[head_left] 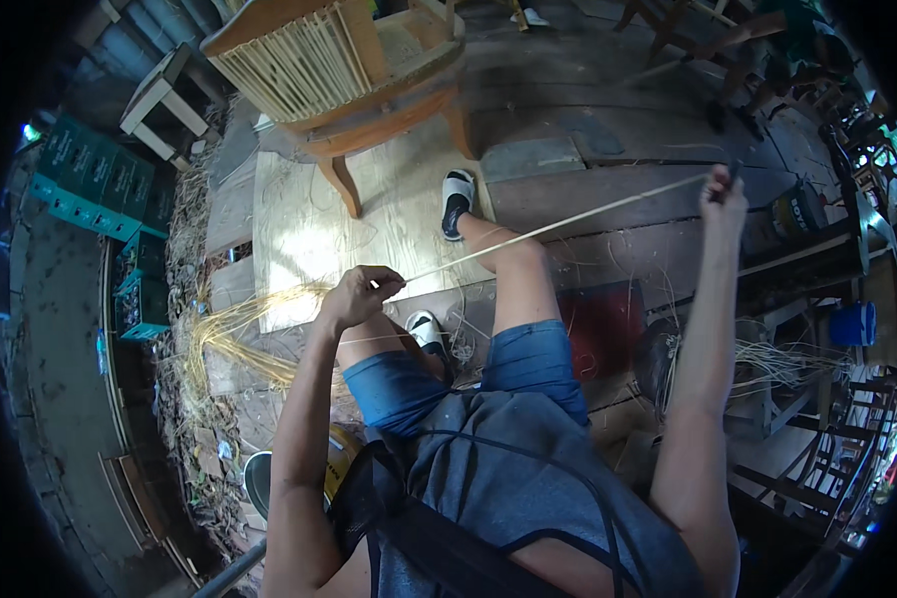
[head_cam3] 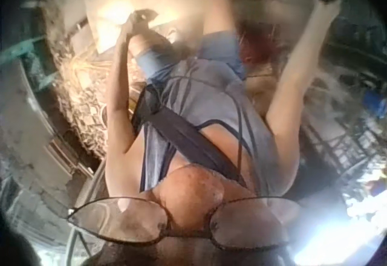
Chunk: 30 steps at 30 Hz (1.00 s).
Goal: Stripping and preparing bamboo or rattan strands for furniture manufacturing.
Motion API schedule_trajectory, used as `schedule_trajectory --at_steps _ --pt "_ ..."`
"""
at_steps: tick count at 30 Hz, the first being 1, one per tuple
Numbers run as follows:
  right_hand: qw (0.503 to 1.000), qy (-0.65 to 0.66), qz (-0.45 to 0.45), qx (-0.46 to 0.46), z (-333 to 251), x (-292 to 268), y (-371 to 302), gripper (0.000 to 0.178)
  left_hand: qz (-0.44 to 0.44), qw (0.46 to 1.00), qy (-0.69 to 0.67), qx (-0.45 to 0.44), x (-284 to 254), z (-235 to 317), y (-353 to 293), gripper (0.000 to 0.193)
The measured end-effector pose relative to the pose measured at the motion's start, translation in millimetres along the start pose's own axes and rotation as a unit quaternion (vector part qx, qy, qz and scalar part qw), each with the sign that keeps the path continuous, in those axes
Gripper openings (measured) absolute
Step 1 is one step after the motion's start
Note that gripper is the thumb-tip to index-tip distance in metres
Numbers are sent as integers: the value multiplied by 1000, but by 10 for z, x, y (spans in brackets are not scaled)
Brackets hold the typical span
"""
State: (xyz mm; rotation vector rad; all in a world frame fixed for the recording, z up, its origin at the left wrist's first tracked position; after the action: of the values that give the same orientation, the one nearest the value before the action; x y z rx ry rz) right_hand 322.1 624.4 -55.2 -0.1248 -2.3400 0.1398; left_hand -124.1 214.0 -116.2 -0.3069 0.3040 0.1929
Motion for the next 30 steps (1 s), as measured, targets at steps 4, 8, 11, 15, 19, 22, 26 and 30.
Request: schedule_trajectory --at_steps 4,8,11,15,19,22,26,30 --pt "1000 5 -11 -14 -532 -638 494 45 8 998 67 -11 -49 -232 -29 15" --pt "994 -70 34 -81 -1164 -821 806 42 -8 1000 4 -30 81 -146 39 18" --pt "957 -288 11 -30 -1001 -527 460 38 -13 982 -163 -96 281 -71 114 18" --pt "801 -597 35 9 -235 -461 -548 48 -69 859 -500 -90 687 223 365 22" --pt "781 -574 -126 211 1016 -429 -1745 37 -65 841 -530 -93 968 518 451 26" --pt "695 -648 -276 142 1622 -42 -2523 34 -49 886 -441 -135 1186 415 280 29" --pt "690 -664 -272 95 1824 3 -2900 18 -39 864 -468 -182 1872 55 202 13" --pt "692 -653 -305 51 1837 49 -3090 19 31 856 -480 -190 1857 -50 -2 13"
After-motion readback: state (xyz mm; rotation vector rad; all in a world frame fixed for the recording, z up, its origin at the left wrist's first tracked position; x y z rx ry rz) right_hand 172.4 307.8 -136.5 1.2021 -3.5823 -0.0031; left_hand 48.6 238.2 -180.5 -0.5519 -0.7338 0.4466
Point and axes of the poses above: each hand's wrist, its own y-axis towards the middle knuckle, its own x-axis out of the palm, z = x × y, the point moved 5 cm from there along y, towards the middle knuckle, and after that the axes turned 9 degrees about -y, right-handed, at the moved point
